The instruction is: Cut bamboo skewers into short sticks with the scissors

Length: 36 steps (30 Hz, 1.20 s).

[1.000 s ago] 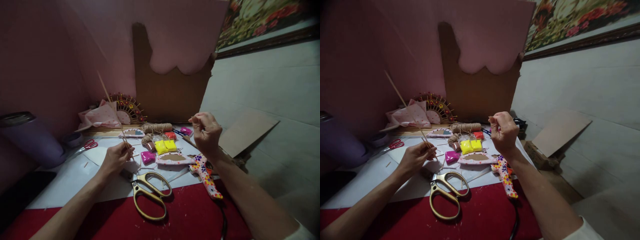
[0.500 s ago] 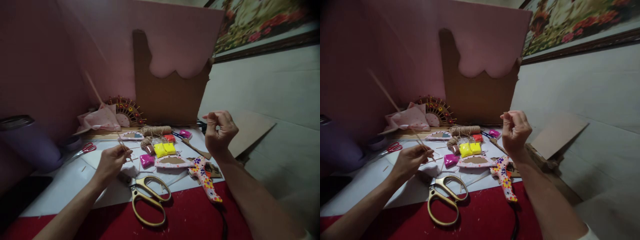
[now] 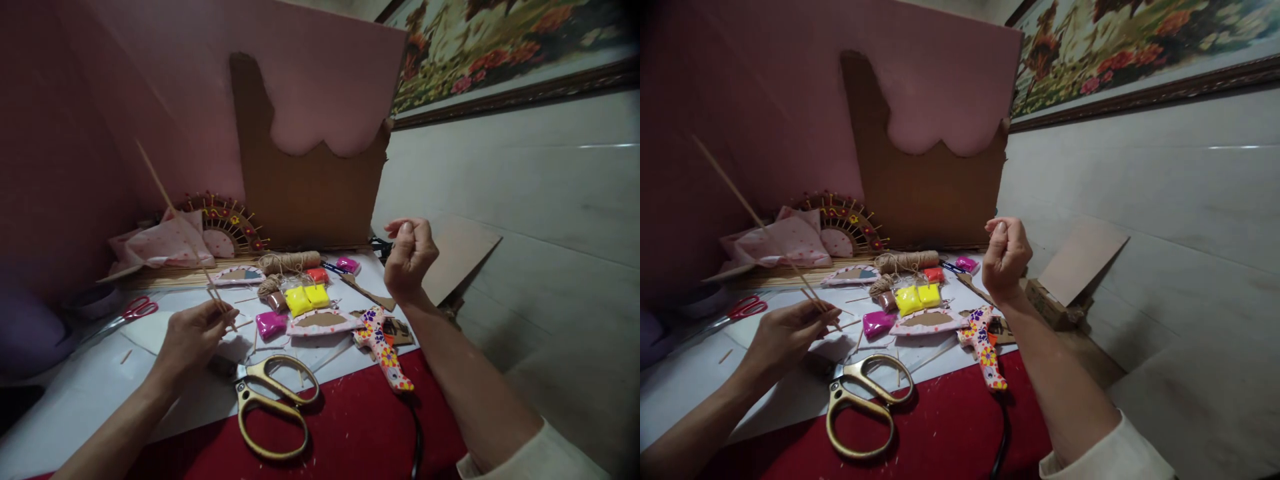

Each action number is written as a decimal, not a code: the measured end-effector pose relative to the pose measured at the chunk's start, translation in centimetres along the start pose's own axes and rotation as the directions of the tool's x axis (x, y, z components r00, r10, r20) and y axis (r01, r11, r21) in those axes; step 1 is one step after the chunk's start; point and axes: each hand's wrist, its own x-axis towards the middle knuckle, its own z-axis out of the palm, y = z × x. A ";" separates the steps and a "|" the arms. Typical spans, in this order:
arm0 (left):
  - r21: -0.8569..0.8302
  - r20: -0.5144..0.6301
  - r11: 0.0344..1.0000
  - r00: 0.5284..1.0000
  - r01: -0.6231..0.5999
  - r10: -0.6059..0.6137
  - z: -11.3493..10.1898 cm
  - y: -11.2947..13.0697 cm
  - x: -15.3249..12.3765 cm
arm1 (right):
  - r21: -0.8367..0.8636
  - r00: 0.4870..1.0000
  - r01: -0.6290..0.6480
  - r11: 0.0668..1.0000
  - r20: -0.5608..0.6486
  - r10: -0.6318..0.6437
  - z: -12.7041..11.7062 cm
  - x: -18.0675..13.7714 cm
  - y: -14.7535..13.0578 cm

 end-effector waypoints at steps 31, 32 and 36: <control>0.152 0.101 0.988 0.995 -0.024 0.008 -0.3 0.5 -0.1 | -0.439 0.445 0.276 0.855 0.847 0.291 -11.0 -5.2 -5.4; 0.150 0.099 0.988 0.995 -0.027 0.012 -0.2 0.6 -0.1 | -0.433 0.413 0.308 0.847 0.863 0.290 -11.4 -6.1 -5.3; 0.150 0.113 0.989 0.994 -0.011 -0.006 -0.3 0.7 -0.1 | -0.438 0.397 0.381 0.814 0.873 0.283 -11.7 -9.2 -4.6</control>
